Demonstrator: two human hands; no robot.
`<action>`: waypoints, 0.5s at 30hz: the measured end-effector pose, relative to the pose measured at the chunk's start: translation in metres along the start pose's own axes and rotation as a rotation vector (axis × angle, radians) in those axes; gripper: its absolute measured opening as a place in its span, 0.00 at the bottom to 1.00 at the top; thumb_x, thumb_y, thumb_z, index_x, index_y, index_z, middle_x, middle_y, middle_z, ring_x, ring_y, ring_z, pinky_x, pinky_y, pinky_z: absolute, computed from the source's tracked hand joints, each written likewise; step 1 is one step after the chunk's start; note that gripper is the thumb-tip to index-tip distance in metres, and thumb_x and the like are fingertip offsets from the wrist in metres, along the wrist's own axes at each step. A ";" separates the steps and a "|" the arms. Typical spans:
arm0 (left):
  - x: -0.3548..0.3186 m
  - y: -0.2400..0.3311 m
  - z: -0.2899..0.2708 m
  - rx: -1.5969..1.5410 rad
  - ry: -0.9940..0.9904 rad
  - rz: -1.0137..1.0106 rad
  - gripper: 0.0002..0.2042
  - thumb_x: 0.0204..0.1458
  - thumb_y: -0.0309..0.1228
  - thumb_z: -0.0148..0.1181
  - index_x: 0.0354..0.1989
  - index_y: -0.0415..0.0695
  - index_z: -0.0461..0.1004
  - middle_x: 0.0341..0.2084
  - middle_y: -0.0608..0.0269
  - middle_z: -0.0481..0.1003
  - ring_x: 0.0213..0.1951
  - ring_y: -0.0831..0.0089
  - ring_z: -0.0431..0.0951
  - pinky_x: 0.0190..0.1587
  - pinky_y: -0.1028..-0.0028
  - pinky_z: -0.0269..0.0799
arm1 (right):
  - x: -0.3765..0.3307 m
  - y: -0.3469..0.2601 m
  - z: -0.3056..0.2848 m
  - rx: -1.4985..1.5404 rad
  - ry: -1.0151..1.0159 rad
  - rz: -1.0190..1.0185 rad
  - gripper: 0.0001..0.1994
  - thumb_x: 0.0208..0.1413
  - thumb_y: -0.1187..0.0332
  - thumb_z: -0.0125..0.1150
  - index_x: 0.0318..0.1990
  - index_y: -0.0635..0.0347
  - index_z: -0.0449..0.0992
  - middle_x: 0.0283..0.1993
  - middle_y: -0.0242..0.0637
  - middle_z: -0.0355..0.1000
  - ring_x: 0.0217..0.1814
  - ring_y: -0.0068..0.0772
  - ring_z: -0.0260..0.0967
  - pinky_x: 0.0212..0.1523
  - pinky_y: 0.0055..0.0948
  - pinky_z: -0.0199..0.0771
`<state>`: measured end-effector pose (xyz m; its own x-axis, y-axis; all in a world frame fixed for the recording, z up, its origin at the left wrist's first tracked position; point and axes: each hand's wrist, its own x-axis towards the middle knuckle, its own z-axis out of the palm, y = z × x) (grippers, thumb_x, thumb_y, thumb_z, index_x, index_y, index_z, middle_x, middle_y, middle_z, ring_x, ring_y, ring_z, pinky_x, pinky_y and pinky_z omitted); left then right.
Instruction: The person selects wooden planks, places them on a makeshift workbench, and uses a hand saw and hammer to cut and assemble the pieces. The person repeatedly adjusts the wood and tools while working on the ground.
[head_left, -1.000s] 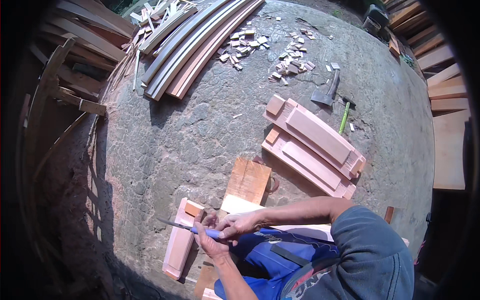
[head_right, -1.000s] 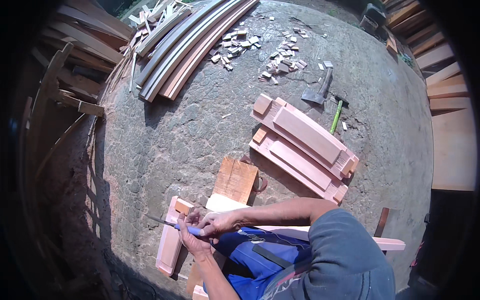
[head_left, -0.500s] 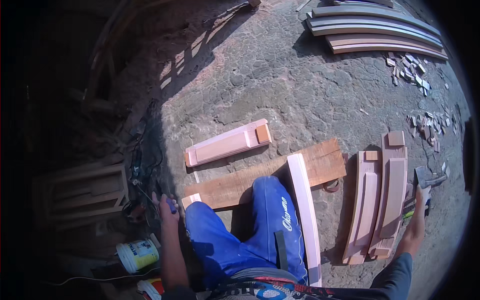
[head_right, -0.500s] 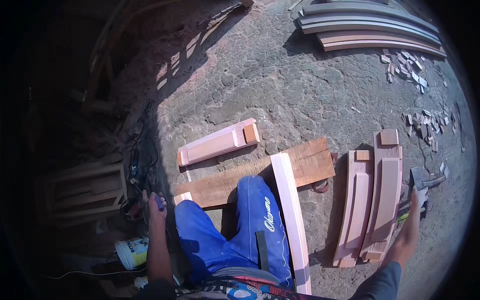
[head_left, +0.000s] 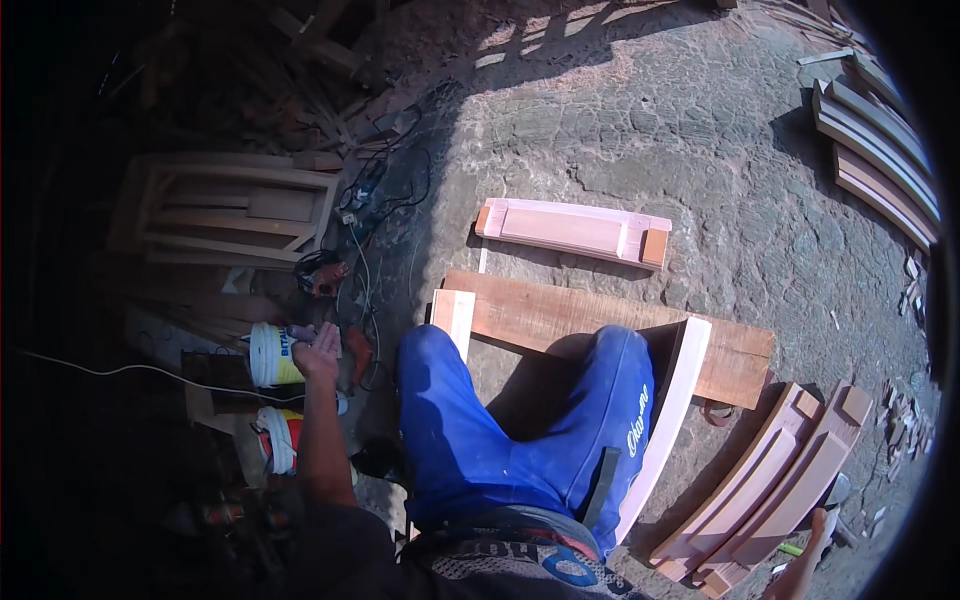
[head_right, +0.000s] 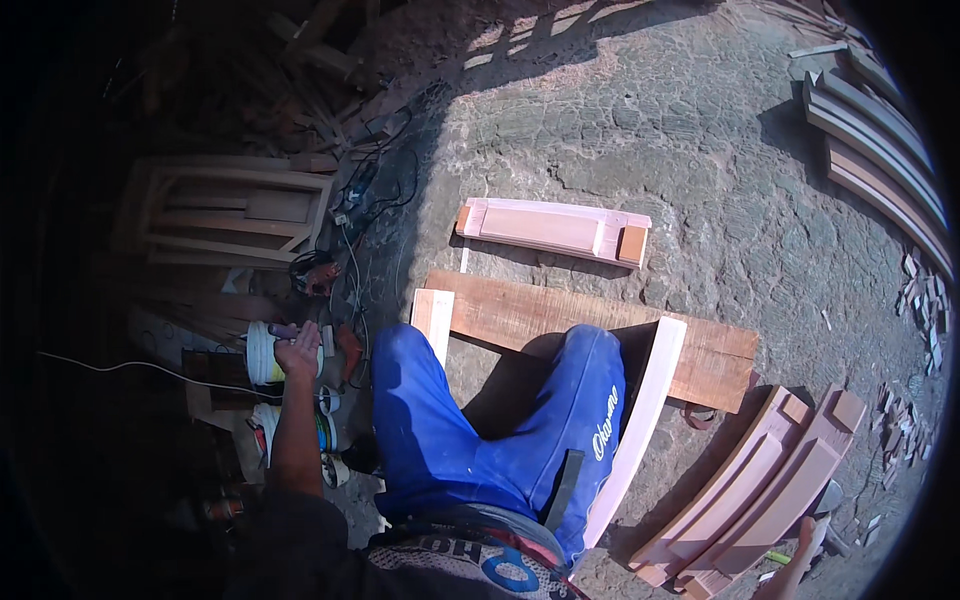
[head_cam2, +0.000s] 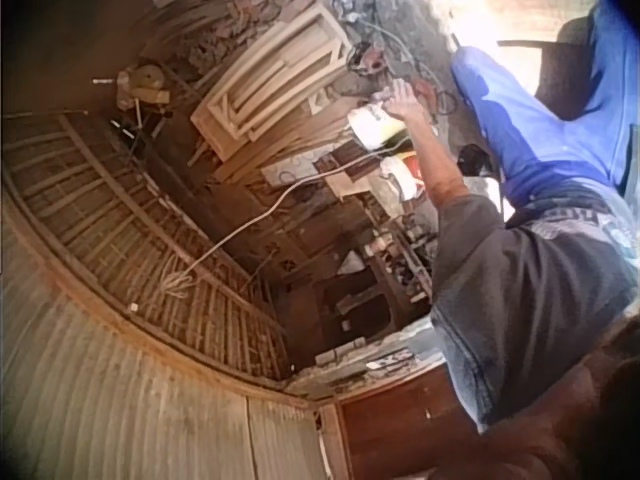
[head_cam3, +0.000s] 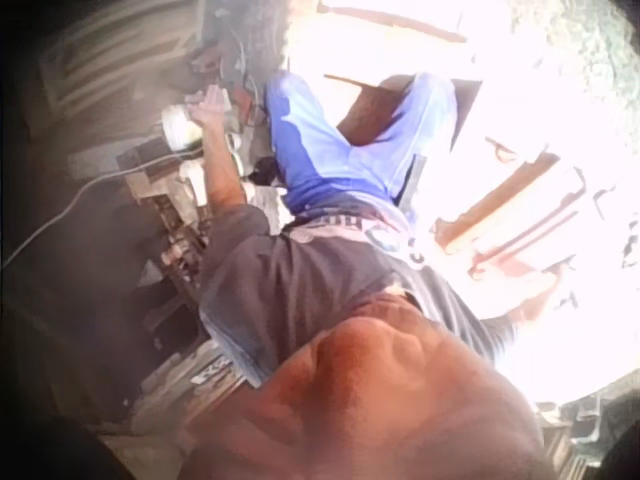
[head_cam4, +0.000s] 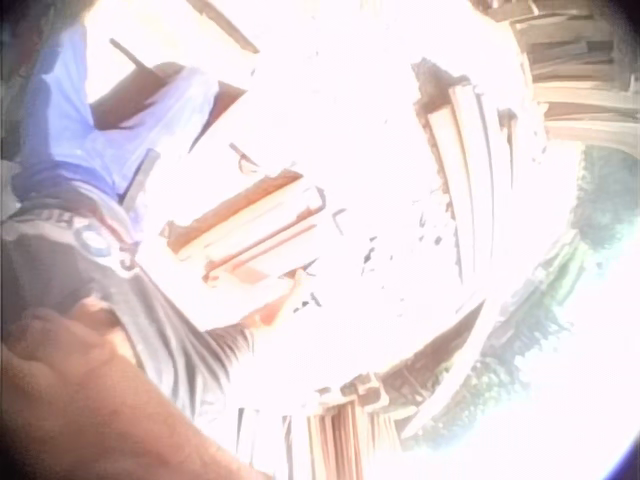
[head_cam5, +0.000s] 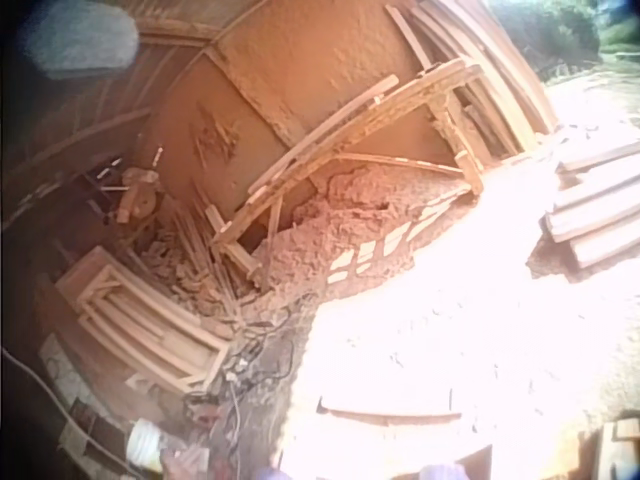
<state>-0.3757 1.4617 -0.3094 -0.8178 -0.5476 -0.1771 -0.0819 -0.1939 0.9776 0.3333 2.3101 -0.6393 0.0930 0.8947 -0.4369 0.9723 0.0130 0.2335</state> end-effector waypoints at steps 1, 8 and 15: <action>0.003 -0.003 -0.008 -0.005 -0.044 0.006 0.23 0.68 0.44 0.42 0.65 0.43 0.59 0.68 0.36 0.62 0.67 0.42 0.68 0.67 0.49 0.65 | -0.001 -0.002 -0.003 0.000 -0.006 -0.005 0.29 0.66 0.61 0.52 0.73 0.55 0.60 0.67 0.60 0.65 0.74 0.56 0.59 0.69 0.51 0.64; 0.043 -0.005 -0.052 0.286 -0.083 -0.029 0.23 0.70 0.41 0.49 0.68 0.46 0.54 0.59 0.41 0.74 0.58 0.52 0.79 0.57 0.59 0.77 | -0.014 -0.027 -0.005 -0.113 -0.095 -0.044 0.29 0.68 0.55 0.49 0.74 0.48 0.59 0.72 0.51 0.60 0.76 0.52 0.55 0.69 0.56 0.63; 0.044 -0.036 0.003 0.776 0.101 0.000 0.29 0.63 0.53 0.61 0.63 0.51 0.60 0.46 0.59 0.78 0.43 0.67 0.81 0.47 0.64 0.78 | -0.010 -0.011 -0.015 -0.408 0.201 -0.139 0.31 0.67 0.53 0.58 0.73 0.51 0.58 0.60 0.41 0.70 0.69 0.38 0.65 0.59 0.53 0.71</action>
<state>-0.4101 1.4469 -0.3519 -0.7652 -0.6260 -0.1506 -0.4873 0.4102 0.7709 0.3189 2.3077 -0.6243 -0.1143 0.9404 -0.3203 0.8052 0.2765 0.5247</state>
